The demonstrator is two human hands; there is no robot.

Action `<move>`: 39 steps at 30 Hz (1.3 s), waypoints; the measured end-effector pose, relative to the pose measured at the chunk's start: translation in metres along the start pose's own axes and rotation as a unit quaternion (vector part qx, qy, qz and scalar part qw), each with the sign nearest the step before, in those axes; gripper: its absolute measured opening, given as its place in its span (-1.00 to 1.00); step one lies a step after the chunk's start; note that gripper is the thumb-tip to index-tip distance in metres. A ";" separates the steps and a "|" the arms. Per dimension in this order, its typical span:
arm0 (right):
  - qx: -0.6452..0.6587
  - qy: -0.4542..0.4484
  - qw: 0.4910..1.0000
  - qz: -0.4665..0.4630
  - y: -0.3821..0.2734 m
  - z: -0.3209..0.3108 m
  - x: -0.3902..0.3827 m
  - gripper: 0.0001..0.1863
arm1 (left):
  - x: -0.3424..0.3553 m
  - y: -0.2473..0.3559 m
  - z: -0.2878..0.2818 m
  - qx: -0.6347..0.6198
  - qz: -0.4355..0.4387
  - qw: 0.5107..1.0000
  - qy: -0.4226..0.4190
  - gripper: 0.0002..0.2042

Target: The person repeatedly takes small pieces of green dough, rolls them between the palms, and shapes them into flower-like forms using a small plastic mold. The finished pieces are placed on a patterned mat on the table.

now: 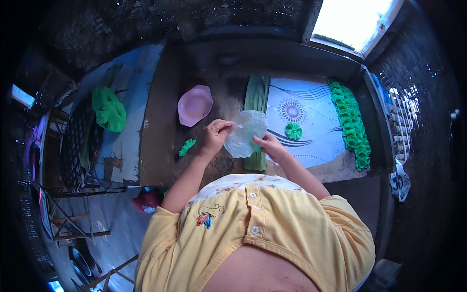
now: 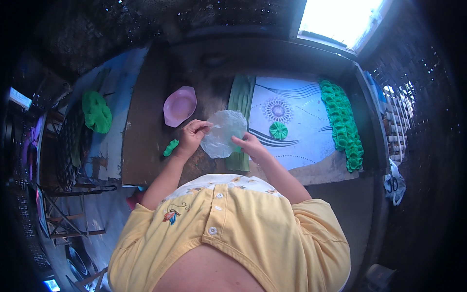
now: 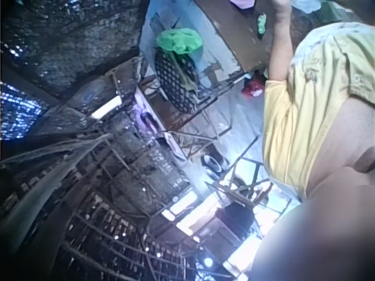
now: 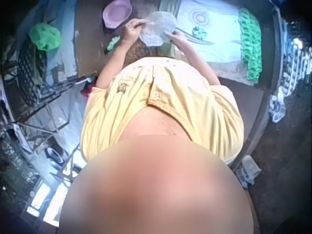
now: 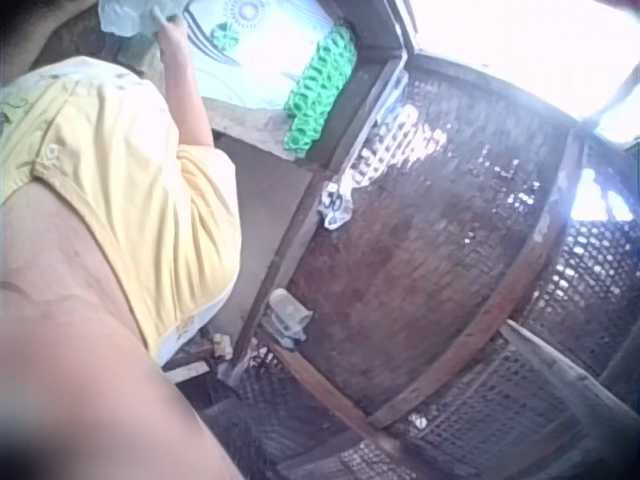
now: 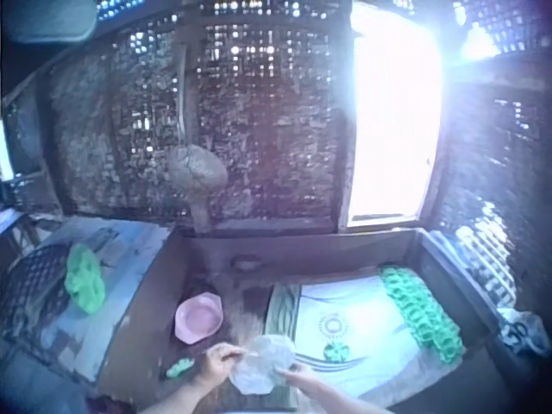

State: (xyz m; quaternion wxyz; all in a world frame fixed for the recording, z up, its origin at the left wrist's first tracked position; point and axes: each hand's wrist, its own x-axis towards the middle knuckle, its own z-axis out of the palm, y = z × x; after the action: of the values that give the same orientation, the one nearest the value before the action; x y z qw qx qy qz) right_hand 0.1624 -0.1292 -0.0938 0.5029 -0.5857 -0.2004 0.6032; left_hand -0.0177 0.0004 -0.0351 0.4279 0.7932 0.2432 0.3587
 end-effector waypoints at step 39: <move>-0.749 0.173 0.595 -0.234 -0.049 -0.046 0.126 -0.66 | -0.049 -0.049 0.054 0.282 0.048 0.741 -0.608 -0.68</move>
State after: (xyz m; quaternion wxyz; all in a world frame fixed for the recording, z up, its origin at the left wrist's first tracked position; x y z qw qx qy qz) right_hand 0.2467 -0.0185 -0.1275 0.0368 -0.7828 -0.6212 -0.0101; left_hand -0.0100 -0.0356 -0.1152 0.2242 0.9379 -0.0167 -0.2641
